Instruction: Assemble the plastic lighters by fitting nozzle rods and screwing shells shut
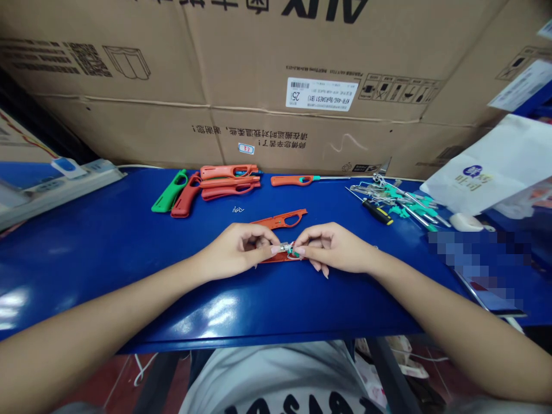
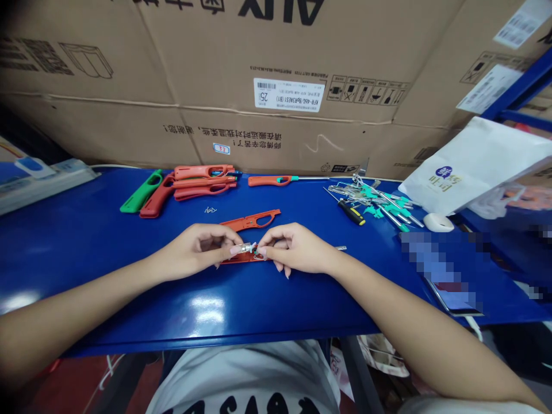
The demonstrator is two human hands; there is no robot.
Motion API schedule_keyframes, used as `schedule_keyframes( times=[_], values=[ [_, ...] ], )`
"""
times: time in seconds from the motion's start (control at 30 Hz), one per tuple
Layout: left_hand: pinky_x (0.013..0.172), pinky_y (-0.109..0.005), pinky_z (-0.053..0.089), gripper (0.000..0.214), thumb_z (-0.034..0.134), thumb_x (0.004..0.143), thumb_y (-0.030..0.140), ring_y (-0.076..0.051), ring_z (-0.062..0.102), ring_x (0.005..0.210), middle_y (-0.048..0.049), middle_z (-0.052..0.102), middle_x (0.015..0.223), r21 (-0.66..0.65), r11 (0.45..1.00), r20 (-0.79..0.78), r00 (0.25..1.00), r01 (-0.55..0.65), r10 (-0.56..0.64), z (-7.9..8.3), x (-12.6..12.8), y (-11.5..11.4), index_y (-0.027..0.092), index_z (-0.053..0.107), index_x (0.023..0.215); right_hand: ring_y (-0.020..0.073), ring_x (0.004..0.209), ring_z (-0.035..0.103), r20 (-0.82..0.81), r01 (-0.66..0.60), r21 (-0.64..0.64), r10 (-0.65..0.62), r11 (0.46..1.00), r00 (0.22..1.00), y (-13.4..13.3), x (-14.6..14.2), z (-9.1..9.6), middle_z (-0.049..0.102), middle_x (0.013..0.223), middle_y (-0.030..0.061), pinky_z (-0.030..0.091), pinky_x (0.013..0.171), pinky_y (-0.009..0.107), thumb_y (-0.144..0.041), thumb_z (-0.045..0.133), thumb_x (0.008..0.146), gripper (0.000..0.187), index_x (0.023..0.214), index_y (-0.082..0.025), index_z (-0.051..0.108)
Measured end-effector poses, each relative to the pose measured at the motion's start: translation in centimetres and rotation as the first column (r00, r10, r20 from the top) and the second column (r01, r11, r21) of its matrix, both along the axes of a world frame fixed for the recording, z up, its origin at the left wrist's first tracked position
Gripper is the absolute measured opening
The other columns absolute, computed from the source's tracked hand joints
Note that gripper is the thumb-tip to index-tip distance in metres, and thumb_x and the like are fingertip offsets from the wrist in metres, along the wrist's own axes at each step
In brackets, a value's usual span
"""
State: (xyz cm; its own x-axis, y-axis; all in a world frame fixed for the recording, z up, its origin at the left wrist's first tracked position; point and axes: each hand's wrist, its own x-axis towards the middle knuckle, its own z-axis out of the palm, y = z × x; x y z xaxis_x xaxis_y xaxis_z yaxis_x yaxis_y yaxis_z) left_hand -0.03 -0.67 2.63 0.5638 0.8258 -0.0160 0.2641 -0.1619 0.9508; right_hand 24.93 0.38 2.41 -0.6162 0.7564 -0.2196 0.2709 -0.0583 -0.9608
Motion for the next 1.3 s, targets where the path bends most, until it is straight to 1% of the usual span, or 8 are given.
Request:
schedule_keyframes(
  times=[0.2,0.37,0.47,0.63,0.87,1.13,1.3],
  values=[
    [0.054,-0.021,0.046,0.03,0.07,0.089,0.041,-0.011,0.055,0.059,0.0004,0.061,0.068,0.007,1.0,-0.013,1.0,-0.016,0.016,-0.05,-0.12,0.05,0.013,0.073,0.096,0.0091,0.052,0.062,-0.039,-0.022,-0.039,0.021,0.999,0.999,-0.03,-0.02,-0.01,0.064,0.068,-0.0029,0.057,0.043,0.021,-0.042,0.082,0.08,0.034,0.095,-0.015,0.066],
    [0.054,-0.022,0.046,0.032,0.07,0.089,0.043,-0.011,0.055,0.06,-0.001,0.062,0.071,-0.007,1.0,-0.011,1.0,-0.013,0.013,-0.3,-0.13,0.14,0.012,0.073,0.097,0.0091,0.051,0.063,-0.047,-0.013,-0.07,0.01,0.997,0.999,0.01,0.0,-0.09,0.067,0.07,-0.0009,0.058,0.044,0.021,-0.046,0.082,0.079,0.037,0.09,-0.015,0.066],
    [0.054,-0.022,0.046,0.033,0.07,0.089,0.044,-0.011,0.055,0.06,-0.0021,0.064,0.073,-0.008,1.0,-0.02,1.0,-0.011,0.011,-0.31,-0.09,0.14,0.012,0.073,0.097,0.0088,0.049,0.061,-0.047,-0.006,-0.059,0.004,0.998,0.999,0.1,0.07,-0.05,0.067,0.069,-0.0013,0.056,0.042,0.02,-0.049,0.082,0.079,0.039,0.09,-0.015,0.066],
    [0.055,-0.022,0.045,0.034,0.071,0.088,0.044,-0.011,0.056,0.061,-0.0036,0.067,0.075,-0.003,1.0,-0.036,0.999,-0.015,0.014,-0.17,-0.09,0.11,0.011,0.074,0.096,0.0076,0.041,0.055,0.009,-0.017,-0.035,0.017,0.999,1.0,0.21,0.12,-0.02,0.061,0.057,-0.0044,0.05,0.037,0.018,-0.051,0.079,0.08,0.039,0.09,-0.015,0.067],
    [0.055,-0.022,0.043,0.035,0.07,0.088,0.044,-0.011,0.055,0.061,-0.0038,0.067,0.075,-0.001,1.0,-0.047,0.999,-0.01,0.01,-0.12,-0.08,0.1,0.011,0.074,0.097,0.007,0.042,0.054,0.07,-0.001,-0.017,0.002,1.0,0.998,0.18,0.02,0.09,0.063,0.064,-0.0026,0.05,0.037,0.019,-0.051,0.078,0.079,0.04,0.091,-0.015,0.066],
    [0.057,-0.022,0.042,0.034,0.072,0.086,0.042,-0.01,0.052,0.061,-0.0011,0.062,0.071,0.009,1.0,-0.037,0.999,-0.023,0.023,-0.15,0.03,0.08,0.01,0.075,0.096,0.0064,0.041,0.052,0.065,-0.012,-0.006,0.012,1.0,0.998,0.22,0.07,0.22,0.063,0.065,-0.0024,0.044,0.035,0.018,-0.05,0.079,0.079,0.039,0.09,-0.015,0.067],
    [0.061,-0.022,0.043,0.032,0.076,0.083,0.039,-0.012,0.056,0.068,-0.0056,0.07,0.081,0.013,1.0,-0.063,0.998,-0.011,0.011,-0.17,-0.15,0.27,0.01,0.076,0.097,0.0059,0.04,0.05,0.046,0.0,-0.013,0.001,1.0,0.999,0.15,-0.04,0.3,0.059,0.058,-0.0049,0.042,0.034,0.017,-0.051,0.079,0.08,0.039,0.089,-0.014,0.068]
  ],
)
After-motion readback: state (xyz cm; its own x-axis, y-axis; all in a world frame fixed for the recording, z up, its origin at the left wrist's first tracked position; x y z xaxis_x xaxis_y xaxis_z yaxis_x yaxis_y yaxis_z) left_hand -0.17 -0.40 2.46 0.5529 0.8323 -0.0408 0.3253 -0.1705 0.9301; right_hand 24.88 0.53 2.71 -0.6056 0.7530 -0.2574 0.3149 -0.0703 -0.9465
